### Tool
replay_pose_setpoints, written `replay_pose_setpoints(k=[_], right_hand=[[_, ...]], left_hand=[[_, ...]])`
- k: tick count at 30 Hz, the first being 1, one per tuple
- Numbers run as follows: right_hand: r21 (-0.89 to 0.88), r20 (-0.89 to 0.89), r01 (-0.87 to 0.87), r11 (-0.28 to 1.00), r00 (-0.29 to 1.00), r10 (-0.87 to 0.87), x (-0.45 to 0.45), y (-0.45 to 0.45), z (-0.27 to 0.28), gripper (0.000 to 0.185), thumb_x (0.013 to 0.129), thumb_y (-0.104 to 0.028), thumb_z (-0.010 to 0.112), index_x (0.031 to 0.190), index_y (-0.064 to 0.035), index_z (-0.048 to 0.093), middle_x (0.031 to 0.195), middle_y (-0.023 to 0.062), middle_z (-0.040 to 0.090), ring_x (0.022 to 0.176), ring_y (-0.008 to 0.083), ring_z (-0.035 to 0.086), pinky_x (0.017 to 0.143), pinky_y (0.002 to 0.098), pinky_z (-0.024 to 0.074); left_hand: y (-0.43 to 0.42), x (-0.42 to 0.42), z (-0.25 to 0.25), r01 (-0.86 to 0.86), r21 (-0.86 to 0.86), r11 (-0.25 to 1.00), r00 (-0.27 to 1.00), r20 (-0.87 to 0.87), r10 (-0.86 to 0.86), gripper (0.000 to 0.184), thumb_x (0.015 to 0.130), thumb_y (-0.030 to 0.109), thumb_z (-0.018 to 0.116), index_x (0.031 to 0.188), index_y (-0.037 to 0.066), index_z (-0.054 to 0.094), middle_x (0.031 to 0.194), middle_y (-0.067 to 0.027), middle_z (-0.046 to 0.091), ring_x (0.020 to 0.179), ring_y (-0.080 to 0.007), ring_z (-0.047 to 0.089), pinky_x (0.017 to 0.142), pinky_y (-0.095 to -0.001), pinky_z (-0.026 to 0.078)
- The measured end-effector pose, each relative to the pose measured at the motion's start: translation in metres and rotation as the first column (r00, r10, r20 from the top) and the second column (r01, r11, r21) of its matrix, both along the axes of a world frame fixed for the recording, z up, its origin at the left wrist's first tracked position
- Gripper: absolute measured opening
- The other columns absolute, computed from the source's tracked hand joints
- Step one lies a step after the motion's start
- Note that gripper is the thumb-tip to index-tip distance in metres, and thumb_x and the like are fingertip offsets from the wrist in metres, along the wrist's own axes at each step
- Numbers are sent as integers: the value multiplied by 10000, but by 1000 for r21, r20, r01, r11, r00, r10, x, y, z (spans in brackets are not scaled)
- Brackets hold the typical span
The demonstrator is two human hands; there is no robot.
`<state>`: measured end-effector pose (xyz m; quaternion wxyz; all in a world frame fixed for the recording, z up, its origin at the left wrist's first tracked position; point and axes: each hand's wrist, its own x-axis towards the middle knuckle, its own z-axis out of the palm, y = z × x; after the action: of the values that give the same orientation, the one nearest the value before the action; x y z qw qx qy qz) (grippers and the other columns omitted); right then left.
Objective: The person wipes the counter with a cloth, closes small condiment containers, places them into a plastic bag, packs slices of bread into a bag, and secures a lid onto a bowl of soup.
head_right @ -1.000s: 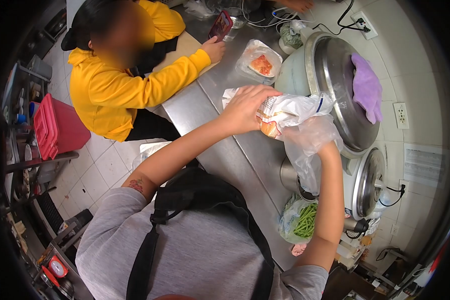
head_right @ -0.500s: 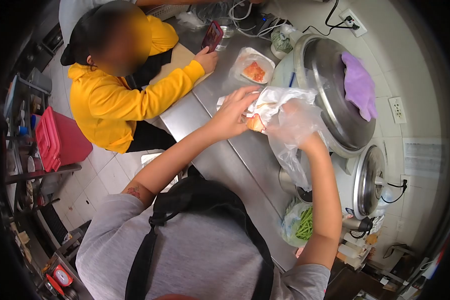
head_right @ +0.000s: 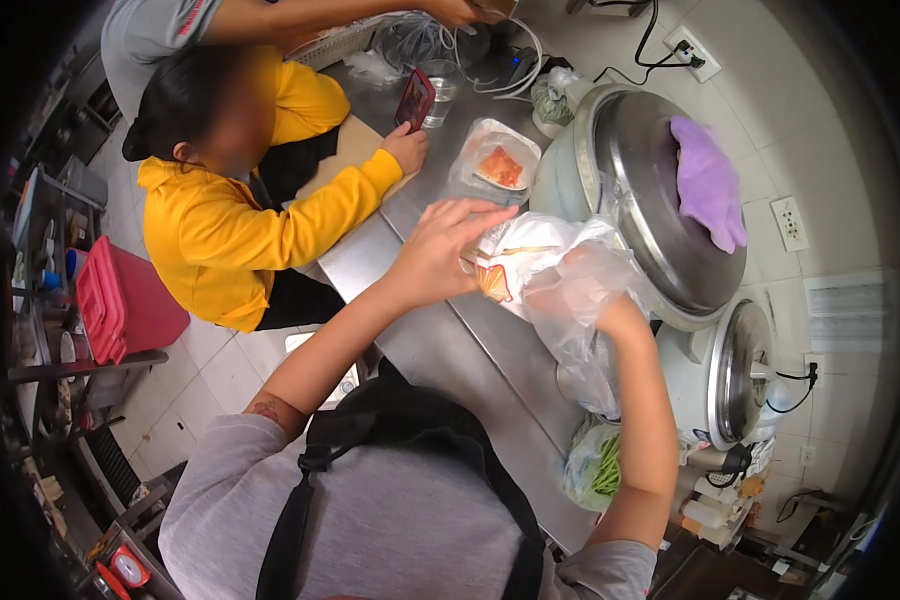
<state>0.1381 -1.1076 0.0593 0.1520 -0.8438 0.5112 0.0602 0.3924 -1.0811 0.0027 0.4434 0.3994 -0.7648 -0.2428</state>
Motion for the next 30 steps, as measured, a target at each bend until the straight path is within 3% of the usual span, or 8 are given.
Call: replay_pose_setpoints(k=[2, 6, 8, 13, 16, 20, 24, 30], right_hand=[[-81, 184, -27, 996, 982, 42, -29, 0, -21, 504, 689, -411, 785, 952, -4, 647, 915, 189, 628, 864, 359, 604, 774, 411, 491], [-209, 207, 2, 978, 978, 42, -14, 3, -10, 499, 690, -398, 792, 960, -6, 643, 930, 185, 624, 887, 348, 600, 785, 407, 486], [-239, 213, 15, 971, 976, 37, -3, 2, -4, 496, 691, -391, 796, 964, -7, 641, 938, 183, 622, 898, 342, 598, 791, 405, 484], [-62, 15, 62, 996, 998, -61, 3, -13, 3, 492, 693, -392, 796, 962, -8, 648, 947, 184, 623, 911, 331, 600, 794, 401, 481], [-212, 108, -39, 976, 992, 63, -26, -19, -24, 518, 687, -435, 789, 943, -5, 655, 910, 177, 622, 873, 331, 605, 767, 398, 488], [-77, -20, 69, 995, 997, -70, -43, -22, -36, 545, 686, -460, 763, 940, 12, 668, 905, 198, 649, 848, 326, 632, 744, 398, 498], [-66, -2, 102, 993, 995, -102, -29, -5, -16, 549, 687, -461, 758, 942, 17, 670, 912, 203, 653, 849, 324, 637, 743, 399, 500], [-52, 14, 153, 987, 988, -153, -6, 5, 13, 556, 688, -463, 750, 945, 24, 673, 923, 211, 660, 851, 321, 644, 743, 401, 502]], left_hand=[[1, -1, -3, 3, -3, 1000, 1000, -8, -3, 787, 634, 151, 788, 1379, 171, 537, 1284, -94, 572, 1221, -294, 508, 1064, -444, 329], [0, -6, -8, 50, -83, 995, 996, -76, -56, 807, 641, 79, 739, 1408, 162, 503, 1259, -120, 596, 1189, -306, 531, 1065, -431, 344], [-1, -11, -8, 93, -1, 996, 989, -117, -93, 838, 645, 70, 723, 1435, 148, 457, 1302, -124, 563, 1206, -316, 516, 1062, -423, 355], [-11, -18, -21, 49, -31, 998, 996, -68, -51, 923, 630, 113, 742, 1474, 125, 371, 1376, -126, 479, 1241, -335, 479, 1046, -418, 382], [-19, -14, -27, 80, -32, 996, 995, -59, -82, 921, 610, 146, 766, 1451, 116, 392, 1372, -125, 467, 1242, -337, 473, 1045, -423, 380], [-20, -7, -21, 137, 8, 991, 991, -4, -137, 876, 596, 170, 793, 1400, 110, 450, 1328, -111, 507, 1231, -327, 482, 1069, -428, 353], [-18, -11, -21, 138, -142, 980, 990, 9, -138, 864, 597, 182, 819, 1385, 127, 472, 1281, -85, 546, 1210, -302, 496, 1077, -433, 337], [-18, -20, -24, 97, -159, 982, 995, 26, -94, 762, 564, 247, 854, 1251, 130, 548, 1206, -45, 579, 1135, -270, 534, 1066, -437, 346]])
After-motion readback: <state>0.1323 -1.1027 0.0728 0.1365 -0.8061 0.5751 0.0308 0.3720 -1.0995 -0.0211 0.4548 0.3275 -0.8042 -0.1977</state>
